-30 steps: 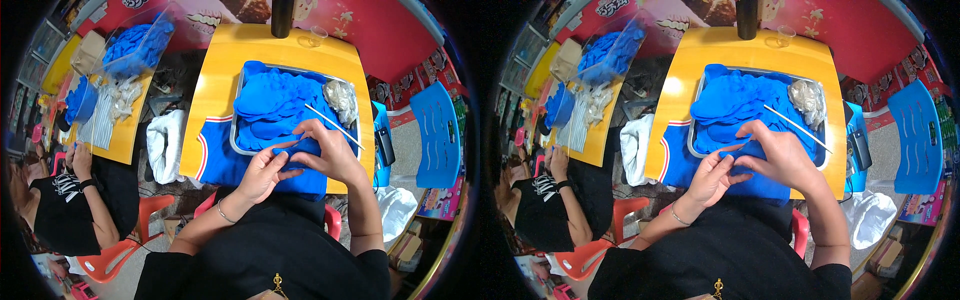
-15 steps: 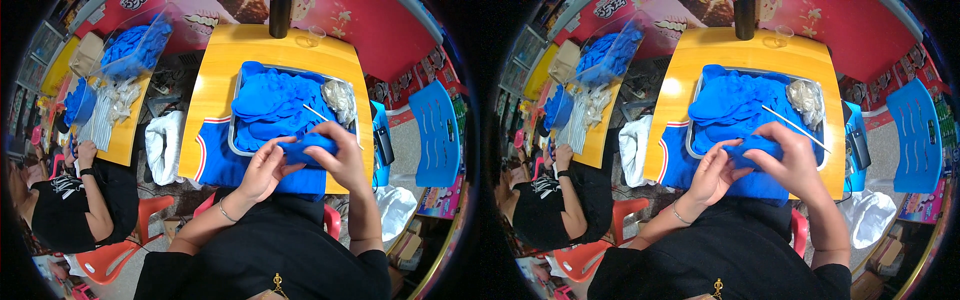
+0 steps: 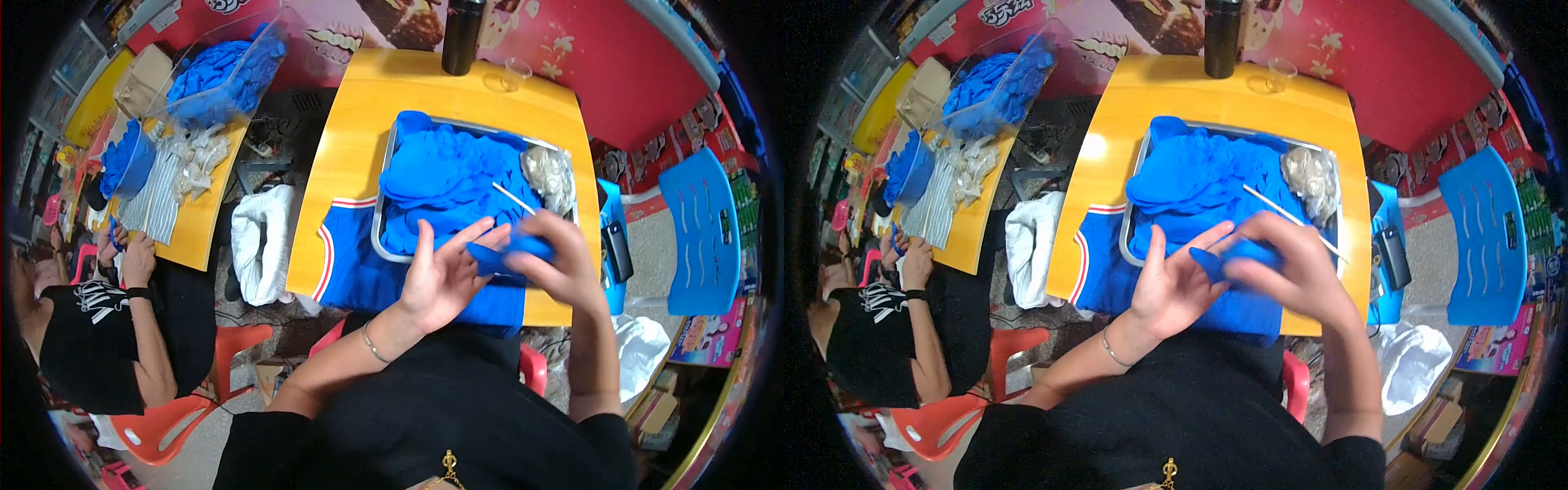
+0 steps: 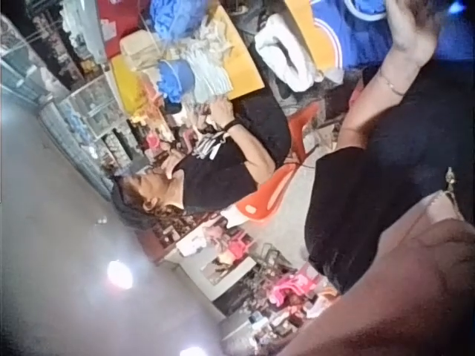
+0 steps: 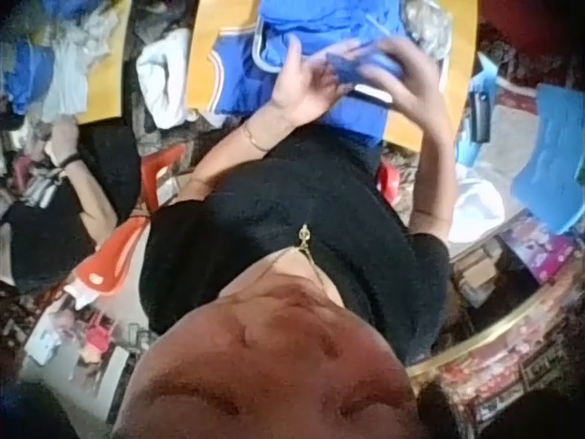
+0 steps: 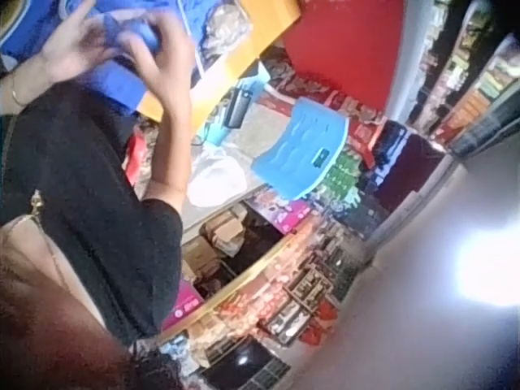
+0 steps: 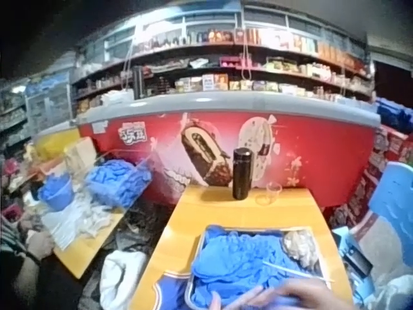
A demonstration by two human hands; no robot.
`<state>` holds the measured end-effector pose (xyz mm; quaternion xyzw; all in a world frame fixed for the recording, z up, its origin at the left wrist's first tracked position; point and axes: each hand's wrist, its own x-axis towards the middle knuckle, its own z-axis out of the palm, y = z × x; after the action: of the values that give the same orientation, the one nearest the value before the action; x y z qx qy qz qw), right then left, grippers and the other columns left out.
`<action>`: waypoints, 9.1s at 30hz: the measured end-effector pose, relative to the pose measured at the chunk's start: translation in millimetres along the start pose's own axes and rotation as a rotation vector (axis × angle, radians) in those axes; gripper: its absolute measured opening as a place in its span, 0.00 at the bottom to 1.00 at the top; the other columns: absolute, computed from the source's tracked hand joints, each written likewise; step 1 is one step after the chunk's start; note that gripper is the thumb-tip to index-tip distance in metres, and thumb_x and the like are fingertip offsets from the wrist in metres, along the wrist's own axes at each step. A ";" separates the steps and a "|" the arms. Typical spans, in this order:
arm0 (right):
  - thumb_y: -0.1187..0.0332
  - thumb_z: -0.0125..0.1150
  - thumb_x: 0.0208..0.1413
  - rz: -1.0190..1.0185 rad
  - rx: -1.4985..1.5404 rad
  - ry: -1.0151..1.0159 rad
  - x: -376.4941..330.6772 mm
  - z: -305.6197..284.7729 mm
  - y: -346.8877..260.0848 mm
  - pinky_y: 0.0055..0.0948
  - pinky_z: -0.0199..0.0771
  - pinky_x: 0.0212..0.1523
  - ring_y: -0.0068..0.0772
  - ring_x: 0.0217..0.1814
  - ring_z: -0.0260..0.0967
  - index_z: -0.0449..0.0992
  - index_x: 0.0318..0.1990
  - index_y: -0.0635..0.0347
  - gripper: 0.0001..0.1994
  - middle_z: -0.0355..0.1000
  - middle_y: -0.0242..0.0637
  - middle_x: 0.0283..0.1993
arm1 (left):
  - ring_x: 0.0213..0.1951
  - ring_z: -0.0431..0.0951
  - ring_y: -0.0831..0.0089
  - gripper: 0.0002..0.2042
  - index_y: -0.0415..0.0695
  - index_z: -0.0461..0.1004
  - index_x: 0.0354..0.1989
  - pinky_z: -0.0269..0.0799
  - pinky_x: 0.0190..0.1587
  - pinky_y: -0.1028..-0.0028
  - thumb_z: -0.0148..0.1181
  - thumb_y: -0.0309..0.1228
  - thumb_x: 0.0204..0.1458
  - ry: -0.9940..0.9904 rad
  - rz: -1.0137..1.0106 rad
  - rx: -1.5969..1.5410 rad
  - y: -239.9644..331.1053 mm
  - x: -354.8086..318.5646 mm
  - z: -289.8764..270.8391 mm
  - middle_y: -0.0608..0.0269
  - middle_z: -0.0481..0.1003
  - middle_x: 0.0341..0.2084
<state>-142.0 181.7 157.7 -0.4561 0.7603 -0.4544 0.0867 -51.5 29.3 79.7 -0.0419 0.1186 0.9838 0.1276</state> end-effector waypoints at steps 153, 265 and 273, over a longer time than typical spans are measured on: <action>0.71 0.66 0.42 -0.113 0.313 0.014 -2.4 8.0 -1.2 0.29 0.70 0.31 0.35 0.31 0.72 0.72 0.27 0.64 0.09 0.73 0.38 0.28 | 0.66 0.46 0.62 0.41 0.43 0.46 0.65 0.41 0.64 0.62 0.22 0.64 0.53 -0.039 0.006 0.164 8.8 5.3 9.2 0.51 0.49 0.64; 0.71 0.65 0.42 0.122 -0.126 -0.061 -26.6 27.1 -2.0 0.33 0.68 0.30 0.38 0.31 0.68 0.73 0.32 0.60 0.09 0.69 0.37 0.26 | 0.25 0.72 0.68 0.07 0.40 0.69 0.24 0.66 0.27 0.76 0.63 0.22 0.42 -0.300 0.534 1.698 40.4 -9.0 11.1 0.60 0.71 0.22; 0.69 0.61 0.47 0.103 -0.167 -0.166 -22.5 26.0 -2.5 0.36 0.67 0.29 0.42 0.30 0.67 0.70 0.28 0.61 0.06 0.67 0.42 0.26 | 0.31 0.73 0.78 0.06 0.40 0.69 0.31 0.69 0.34 0.79 0.60 0.22 0.48 -0.097 0.375 1.326 34.2 -5.0 0.0 0.65 0.72 0.28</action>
<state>-113.4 182.7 138.4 -0.4582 0.8080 -0.3452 0.1341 -55.6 -4.0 87.8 0.1102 0.6947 0.7096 -0.0410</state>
